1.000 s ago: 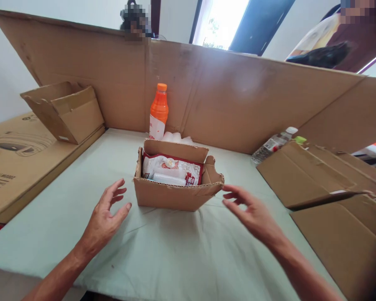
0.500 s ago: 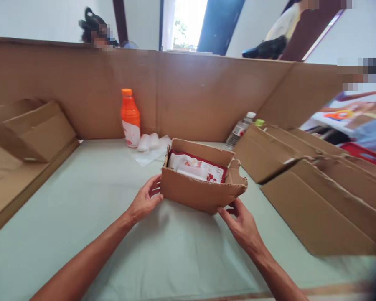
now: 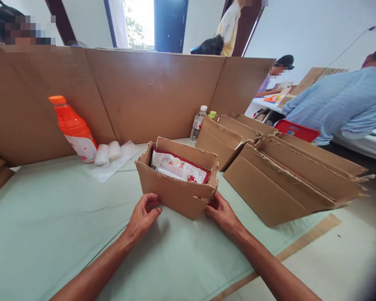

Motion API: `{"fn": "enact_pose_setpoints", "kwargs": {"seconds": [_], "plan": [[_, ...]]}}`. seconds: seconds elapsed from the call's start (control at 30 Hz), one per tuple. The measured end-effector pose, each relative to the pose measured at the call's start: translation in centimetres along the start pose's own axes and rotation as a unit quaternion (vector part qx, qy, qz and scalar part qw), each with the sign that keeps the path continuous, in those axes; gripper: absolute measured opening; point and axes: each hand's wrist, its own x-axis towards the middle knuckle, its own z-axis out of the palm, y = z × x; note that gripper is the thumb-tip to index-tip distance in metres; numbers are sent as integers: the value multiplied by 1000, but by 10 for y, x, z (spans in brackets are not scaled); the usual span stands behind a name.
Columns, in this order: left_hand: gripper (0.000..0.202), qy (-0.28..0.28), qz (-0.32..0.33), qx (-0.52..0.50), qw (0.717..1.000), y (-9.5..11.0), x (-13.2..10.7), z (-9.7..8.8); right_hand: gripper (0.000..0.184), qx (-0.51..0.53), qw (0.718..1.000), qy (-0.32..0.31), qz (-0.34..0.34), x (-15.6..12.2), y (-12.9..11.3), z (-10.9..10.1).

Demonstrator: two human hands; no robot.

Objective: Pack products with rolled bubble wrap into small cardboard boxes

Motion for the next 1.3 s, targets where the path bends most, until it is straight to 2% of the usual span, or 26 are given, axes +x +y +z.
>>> {"fn": "enact_pose_setpoints", "kwargs": {"seconds": [0.17,0.33,0.47,0.7,0.83,1.1,1.2,1.3], "plan": [[40,-17,46,24,999,5,59,36,61,-12,998,56,5,16,5,-12],[42,-32,66,26,997,7,118,72,61,-39,993,114,11,41,8,-33],[44,-53,64,16,996,4,150,94,68,-39,990,135,20,52,19,-44],[54,-103,81,5,991,2,194,120,86,-7,988,141,62,52,33,-50],[64,-116,101,10,988,-4,204,130,98,30,989,130,69,54,26,-54],[106,-96,193,100,971,-23,186,148,105,94,987,102,78,54,12,-56],[108,-80,207,145,964,-26,186,156,103,100,987,95,84,55,9,-57],[97,-72,216,193,954,-25,183,161,95,103,987,95,81,56,10,-58]]}}
